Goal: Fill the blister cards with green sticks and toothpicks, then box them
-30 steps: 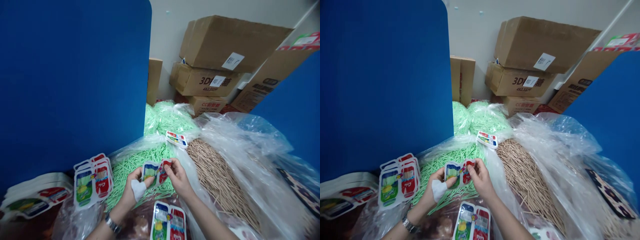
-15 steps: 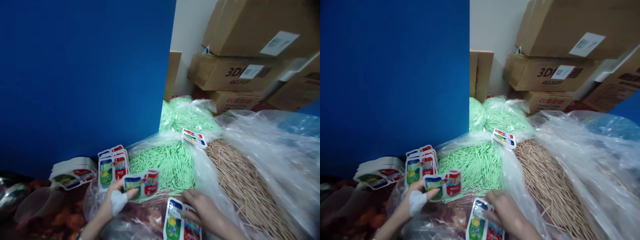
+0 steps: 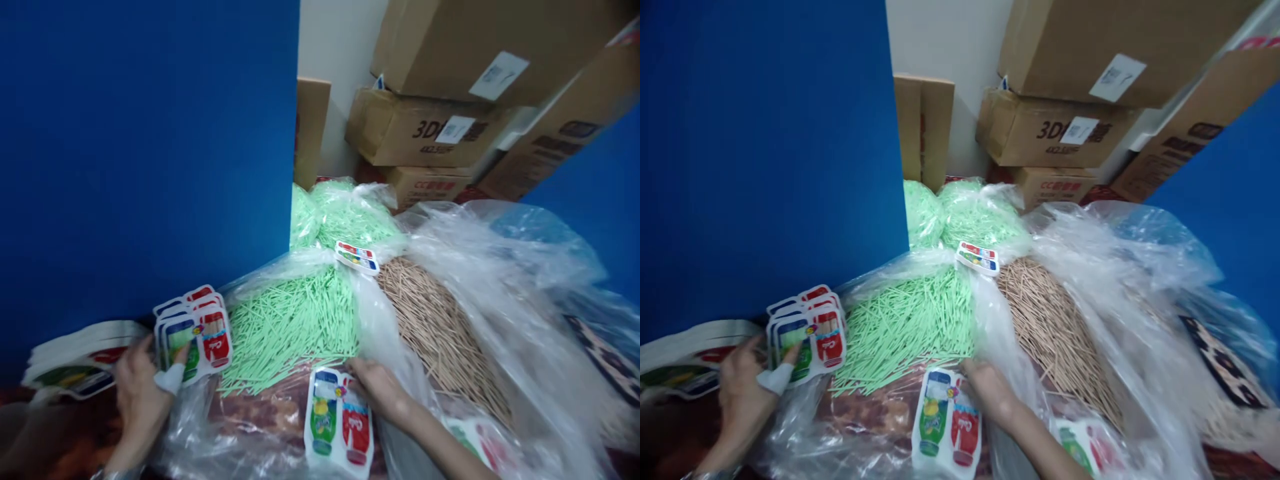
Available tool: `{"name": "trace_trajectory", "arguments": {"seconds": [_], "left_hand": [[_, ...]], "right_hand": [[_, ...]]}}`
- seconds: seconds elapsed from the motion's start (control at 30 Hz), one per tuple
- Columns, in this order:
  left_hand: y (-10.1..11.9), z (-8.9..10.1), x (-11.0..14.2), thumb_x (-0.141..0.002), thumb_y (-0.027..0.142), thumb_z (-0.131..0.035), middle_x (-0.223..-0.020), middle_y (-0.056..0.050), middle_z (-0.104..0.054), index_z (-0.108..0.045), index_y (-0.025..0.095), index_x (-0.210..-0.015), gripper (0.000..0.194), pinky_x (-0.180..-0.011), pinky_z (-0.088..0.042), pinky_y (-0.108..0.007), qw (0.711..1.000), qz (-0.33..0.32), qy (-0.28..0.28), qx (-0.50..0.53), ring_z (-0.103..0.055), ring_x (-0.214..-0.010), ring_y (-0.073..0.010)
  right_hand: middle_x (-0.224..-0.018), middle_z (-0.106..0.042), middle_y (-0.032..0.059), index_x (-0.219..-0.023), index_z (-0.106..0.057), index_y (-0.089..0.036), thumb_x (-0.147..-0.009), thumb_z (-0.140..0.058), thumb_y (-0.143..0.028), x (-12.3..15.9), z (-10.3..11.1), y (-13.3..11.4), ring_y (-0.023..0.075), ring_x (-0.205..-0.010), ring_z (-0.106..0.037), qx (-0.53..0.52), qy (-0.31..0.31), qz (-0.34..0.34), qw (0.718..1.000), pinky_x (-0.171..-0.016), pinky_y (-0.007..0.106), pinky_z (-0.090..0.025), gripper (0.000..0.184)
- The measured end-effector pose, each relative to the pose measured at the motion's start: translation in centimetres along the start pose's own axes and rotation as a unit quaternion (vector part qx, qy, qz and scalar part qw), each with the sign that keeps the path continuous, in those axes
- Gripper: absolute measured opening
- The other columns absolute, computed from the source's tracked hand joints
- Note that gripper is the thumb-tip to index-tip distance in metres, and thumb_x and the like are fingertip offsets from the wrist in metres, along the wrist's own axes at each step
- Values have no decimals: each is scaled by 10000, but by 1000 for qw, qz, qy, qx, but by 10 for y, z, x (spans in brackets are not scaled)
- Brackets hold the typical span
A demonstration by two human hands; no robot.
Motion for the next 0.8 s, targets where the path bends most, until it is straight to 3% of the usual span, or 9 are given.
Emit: {"name": "trace_trajectory", "arguments": {"seconds": [0.07, 0.13, 0.2, 0.27, 0.4, 0.53, 0.63, 0.7, 0.8], "left_hand": [[21, 3, 6, -714, 511, -638, -1408, -198, -394, -473, 139, -1299, 712, -1010, -344, -587, 999, -18, 44, -15, -375, -1277, -440], [51, -2, 23, -736, 478, -628, -1382, -162, -446, -502, 157, -1265, 631, -1046, -334, -555, 995, -79, 25, 54, -407, -1275, -391], [84, -20, 54, -756, 449, -621, -1193, -130, -613, -600, 175, -1133, 467, -997, -422, -504, 972, -141, -93, 165, -557, -1140, -341], [110, -44, 91, -756, 389, -658, -1146, -104, -665, -634, 220, -1117, 399, -923, -496, -476, 933, -121, -246, 235, -624, -1056, -311], [151, -77, 143, -649, 290, -768, -1265, -171, -603, -526, 201, -1302, 703, -892, -524, -434, 831, -138, -390, 373, -597, -1116, -321], [171, -95, 148, -590, 246, -793, -1285, -175, -585, -485, 202, -1325, 799, -898, -520, -423, 781, -96, -460, 412, -587, -1129, -320], [181, -105, 148, -603, 284, -775, -1021, -128, -713, -621, 175, -1096, 528, -749, -572, -370, 722, -59, -545, 423, -686, -865, -268], [185, -109, 151, -634, 357, -752, -734, -76, -724, -669, 160, -815, 280, -605, -573, -330, 690, -49, -588, 419, -667, -633, -221], [188, -110, 150, -630, 482, -737, -632, -64, -708, -676, 165, -687, 328, -547, -556, -318, 689, -24, -592, 417, -627, -555, -206]], "right_hand": [[-945, -686, 80, -1022, -592, -191, -857, -439, -157, 2, 5, -2, 206, -886, -636, 3, 8, -3, 1000, -740, 270, -430, 228], [-890, -677, 77, -964, -613, -190, -900, -397, -199, 5, 12, -5, 203, -821, -634, 26, 23, -11, 999, -703, 273, -426, 225], [-863, -651, 79, -894, -609, -180, -914, -381, -232, 9, 22, -11, 196, -766, -616, 44, 55, -17, 997, -672, 276, -412, 236], [-815, -622, 62, -841, -578, -176, -909, -387, -242, 14, 34, -20, 176, -704, -585, 23, 91, -14, 995, -641, 272, -392, 214], [-643, -530, -27, -783, -500, -196, -911, -397, -245, 26, 54, -41, 125, -574, -496, -132, 111, 18, 985, -564, 242, -338, 172], [-717, -494, -37, -832, -487, -202, -934, -412, -350, 27, 57, -57, 109, -648, -458, -299, 74, 84, 948, -589, 224, -347, 195], [-730, -447, -41, -850, -477, -201, -907, -440, -495, 21, 50, -59, 99, -653, -418, -420, 39, 116, 899, -588, 213, -353, 302], [-729, -438, -40, -846, -478, -201, -885, -457, -541, 18, 49, -55, 96, -650, -409, -464, 62, 115, 876, -586, 208, -357, 343], [-725, -476, -38, -871, -518, -195, -898, -465, -485, 17, 51, -47, 97, -648, -431, -440, 137, 89, 883, -584, 203, -363, 296]]}}
Point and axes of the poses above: each hand's wrist, its own x-axis away from the middle knuckle, its own z-axis out of the back of the hand, y = z × x, the point moved 4 cm from there along -x, towards the middle knuckle
